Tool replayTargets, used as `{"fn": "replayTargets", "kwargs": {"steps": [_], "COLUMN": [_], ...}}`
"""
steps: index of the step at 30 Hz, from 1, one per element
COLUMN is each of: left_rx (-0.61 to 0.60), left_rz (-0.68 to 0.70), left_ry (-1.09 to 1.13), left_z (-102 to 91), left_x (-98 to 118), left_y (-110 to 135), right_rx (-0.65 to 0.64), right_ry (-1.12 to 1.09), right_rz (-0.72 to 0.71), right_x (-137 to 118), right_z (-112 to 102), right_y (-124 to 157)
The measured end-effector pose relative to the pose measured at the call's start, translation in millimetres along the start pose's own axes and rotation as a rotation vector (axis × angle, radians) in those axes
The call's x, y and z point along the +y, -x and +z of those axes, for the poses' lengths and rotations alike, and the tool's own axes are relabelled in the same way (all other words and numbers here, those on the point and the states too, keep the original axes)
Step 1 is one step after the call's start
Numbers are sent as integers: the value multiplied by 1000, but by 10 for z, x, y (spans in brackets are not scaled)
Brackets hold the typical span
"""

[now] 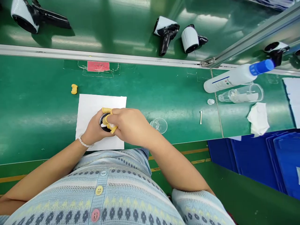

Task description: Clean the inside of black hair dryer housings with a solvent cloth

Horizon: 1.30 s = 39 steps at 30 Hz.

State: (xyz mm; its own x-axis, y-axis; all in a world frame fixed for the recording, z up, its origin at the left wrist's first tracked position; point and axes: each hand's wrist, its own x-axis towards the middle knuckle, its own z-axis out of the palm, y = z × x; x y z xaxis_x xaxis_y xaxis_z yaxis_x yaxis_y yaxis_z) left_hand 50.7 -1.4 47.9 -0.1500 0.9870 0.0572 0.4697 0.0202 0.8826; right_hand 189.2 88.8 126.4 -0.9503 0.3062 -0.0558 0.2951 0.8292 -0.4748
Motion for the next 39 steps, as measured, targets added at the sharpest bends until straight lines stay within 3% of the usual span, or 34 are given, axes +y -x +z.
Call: {"fn": "replayTargets", "kwargs": {"steps": [3, 7, 12, 15, 20, 25, 31, 35, 39], "left_rx": [6, 35, 47, 51, 93, 82, 78, 91, 92], "left_rz": [-6, 37, 44, 22, 61, 51, 38, 53, 59], "left_ry": [-26, -48, -58, -88, -81, -77, -77, -46, -17], "left_z": [5, 27, 43, 48, 57, 52, 54, 58, 63], "left_x": [3, -10, -6, -1, -10, -6, -15, -18, -24], "left_y": [2, 11, 9, 12, 18, 12, 14, 14, 11], "right_rx": [51, 243, 416, 483, 494, 622, 525, 607, 602], "right_ry": [91, 231, 279, 352, 303, 305, 354, 335, 358], "right_rz": [65, 179, 115, 161, 250, 210, 264, 273, 245], "right_x": [-44, -142, -189, -177, -158, -150, -192, -173, -151], "right_z": [58, 248, 362, 350, 311, 359, 347, 303, 309], "right_y": [10, 48, 63, 58, 119, 144, 156, 228, 252]}}
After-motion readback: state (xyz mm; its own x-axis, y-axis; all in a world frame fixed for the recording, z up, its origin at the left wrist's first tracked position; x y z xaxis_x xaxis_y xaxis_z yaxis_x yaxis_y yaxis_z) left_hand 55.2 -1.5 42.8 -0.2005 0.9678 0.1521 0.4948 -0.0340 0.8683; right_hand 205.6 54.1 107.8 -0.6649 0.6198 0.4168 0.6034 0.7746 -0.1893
